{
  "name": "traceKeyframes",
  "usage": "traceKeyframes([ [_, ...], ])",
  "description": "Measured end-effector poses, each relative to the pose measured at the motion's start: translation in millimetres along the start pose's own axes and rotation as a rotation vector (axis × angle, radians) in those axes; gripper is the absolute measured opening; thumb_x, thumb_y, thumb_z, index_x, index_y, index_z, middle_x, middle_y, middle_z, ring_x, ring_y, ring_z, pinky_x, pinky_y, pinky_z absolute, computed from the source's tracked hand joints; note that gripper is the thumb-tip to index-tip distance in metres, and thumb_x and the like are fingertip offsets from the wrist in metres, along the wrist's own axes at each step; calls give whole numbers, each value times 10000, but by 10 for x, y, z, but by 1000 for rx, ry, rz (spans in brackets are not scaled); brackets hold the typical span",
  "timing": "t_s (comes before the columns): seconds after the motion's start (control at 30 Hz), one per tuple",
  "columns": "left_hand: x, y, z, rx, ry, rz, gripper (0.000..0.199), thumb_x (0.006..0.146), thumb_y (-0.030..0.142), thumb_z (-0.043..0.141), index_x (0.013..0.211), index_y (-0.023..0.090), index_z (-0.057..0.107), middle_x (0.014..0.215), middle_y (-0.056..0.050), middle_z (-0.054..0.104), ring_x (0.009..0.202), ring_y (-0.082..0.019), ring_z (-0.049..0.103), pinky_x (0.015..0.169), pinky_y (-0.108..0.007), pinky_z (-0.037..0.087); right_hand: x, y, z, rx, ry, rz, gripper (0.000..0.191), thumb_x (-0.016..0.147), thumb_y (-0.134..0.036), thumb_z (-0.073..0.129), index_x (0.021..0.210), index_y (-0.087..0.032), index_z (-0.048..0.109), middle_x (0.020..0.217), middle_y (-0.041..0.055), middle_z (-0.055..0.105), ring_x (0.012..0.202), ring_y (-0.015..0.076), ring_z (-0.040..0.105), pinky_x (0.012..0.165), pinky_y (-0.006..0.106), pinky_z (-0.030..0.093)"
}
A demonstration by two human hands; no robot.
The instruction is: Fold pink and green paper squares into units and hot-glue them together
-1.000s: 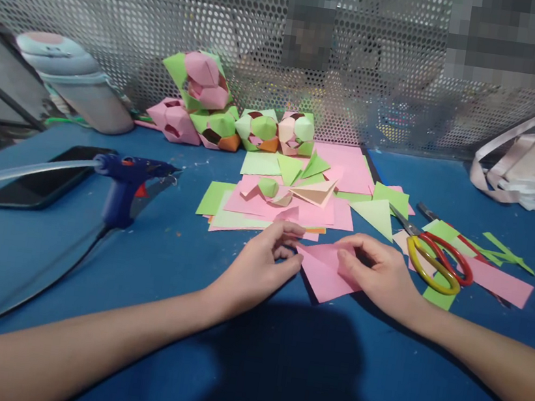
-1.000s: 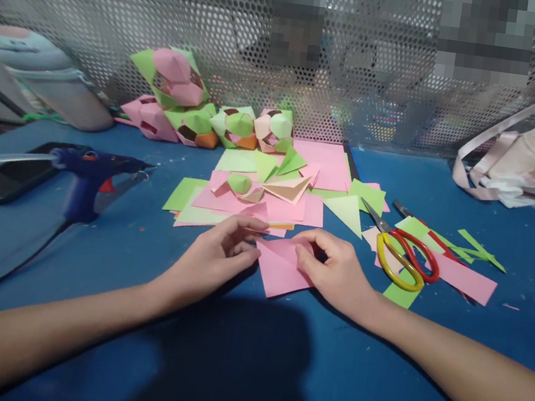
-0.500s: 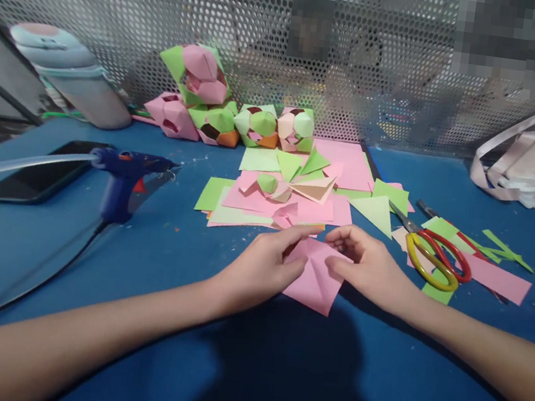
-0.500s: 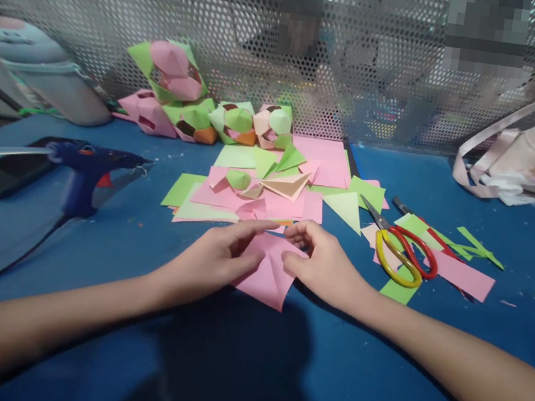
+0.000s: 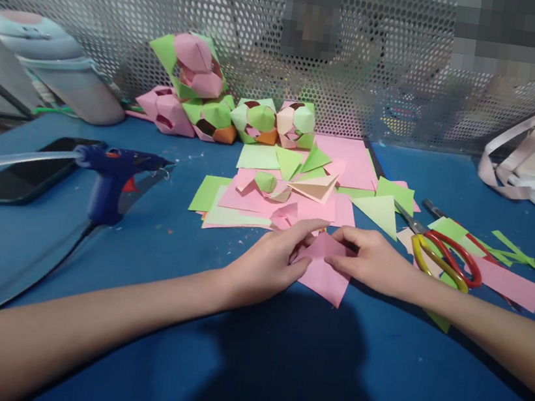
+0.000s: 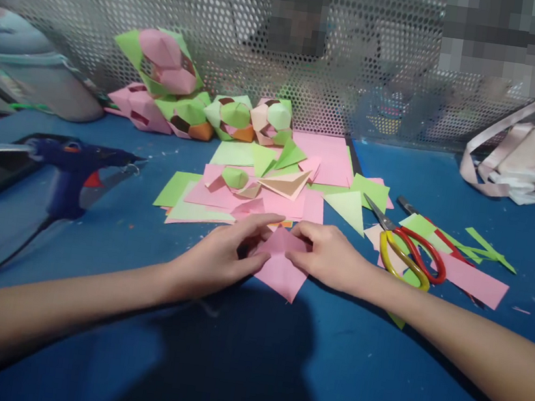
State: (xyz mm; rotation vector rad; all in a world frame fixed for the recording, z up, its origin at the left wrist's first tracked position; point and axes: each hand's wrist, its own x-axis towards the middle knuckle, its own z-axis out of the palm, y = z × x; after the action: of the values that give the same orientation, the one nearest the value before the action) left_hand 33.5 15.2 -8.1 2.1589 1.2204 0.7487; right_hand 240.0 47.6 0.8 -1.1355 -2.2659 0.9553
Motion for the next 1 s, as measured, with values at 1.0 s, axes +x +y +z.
traceKeyframes([
  [1.0, -1, -109, -248, 146, -66, 117, 214, 864, 129, 471, 990, 149, 644, 894, -52, 655, 865, -159, 581, 809, -276, 458, -78, 195, 64, -330, 54, -685, 182, 900, -85, 467, 988, -142, 616, 1026, 101, 654, 928, 183, 585, 791, 354, 468],
])
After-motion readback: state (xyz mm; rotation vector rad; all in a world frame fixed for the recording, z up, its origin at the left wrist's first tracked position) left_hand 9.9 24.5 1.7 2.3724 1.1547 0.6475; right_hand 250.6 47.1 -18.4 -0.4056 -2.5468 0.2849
